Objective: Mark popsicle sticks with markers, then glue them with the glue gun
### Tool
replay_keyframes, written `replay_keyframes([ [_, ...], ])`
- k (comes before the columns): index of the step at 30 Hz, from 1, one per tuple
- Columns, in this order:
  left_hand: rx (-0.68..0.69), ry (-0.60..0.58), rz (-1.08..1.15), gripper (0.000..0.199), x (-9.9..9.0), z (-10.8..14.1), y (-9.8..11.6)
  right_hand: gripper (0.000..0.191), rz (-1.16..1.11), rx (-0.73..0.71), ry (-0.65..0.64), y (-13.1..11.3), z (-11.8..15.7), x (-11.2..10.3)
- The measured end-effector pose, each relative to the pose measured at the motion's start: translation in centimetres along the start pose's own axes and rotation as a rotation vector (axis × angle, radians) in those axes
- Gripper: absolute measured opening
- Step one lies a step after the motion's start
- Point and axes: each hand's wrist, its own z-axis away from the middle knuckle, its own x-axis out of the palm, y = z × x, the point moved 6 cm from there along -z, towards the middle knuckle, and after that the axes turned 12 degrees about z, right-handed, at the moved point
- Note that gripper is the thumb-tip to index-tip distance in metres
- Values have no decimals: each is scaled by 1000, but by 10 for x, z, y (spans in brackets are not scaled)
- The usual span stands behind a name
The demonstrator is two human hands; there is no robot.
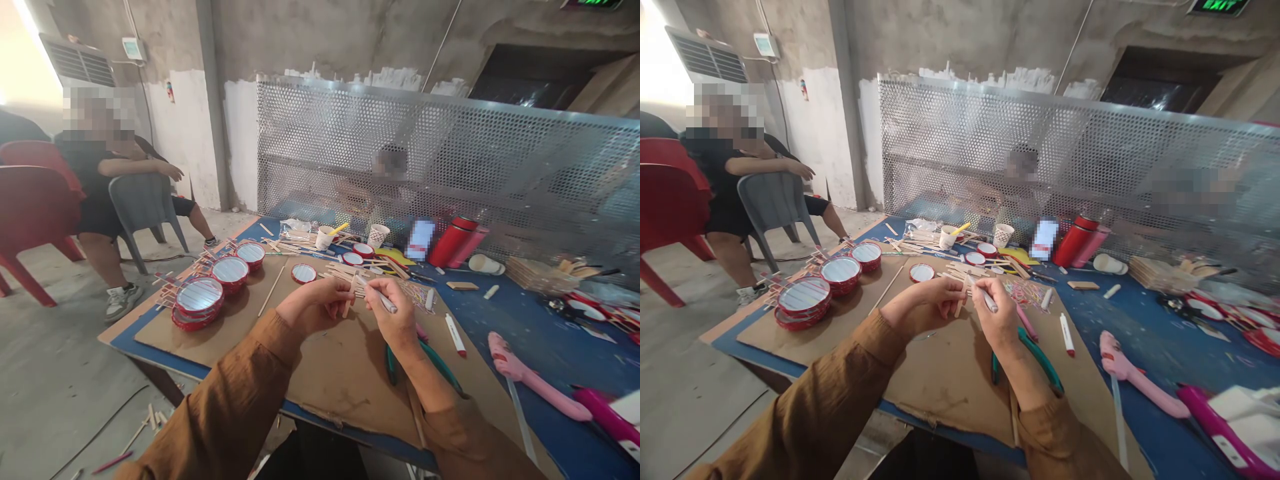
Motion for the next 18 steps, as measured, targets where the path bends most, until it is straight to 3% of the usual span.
replay_keyframes([
  [18, 6, -28, -21, 29, -1, -2, 1, 21, -22, 17, 48, -5, -1, -6],
])
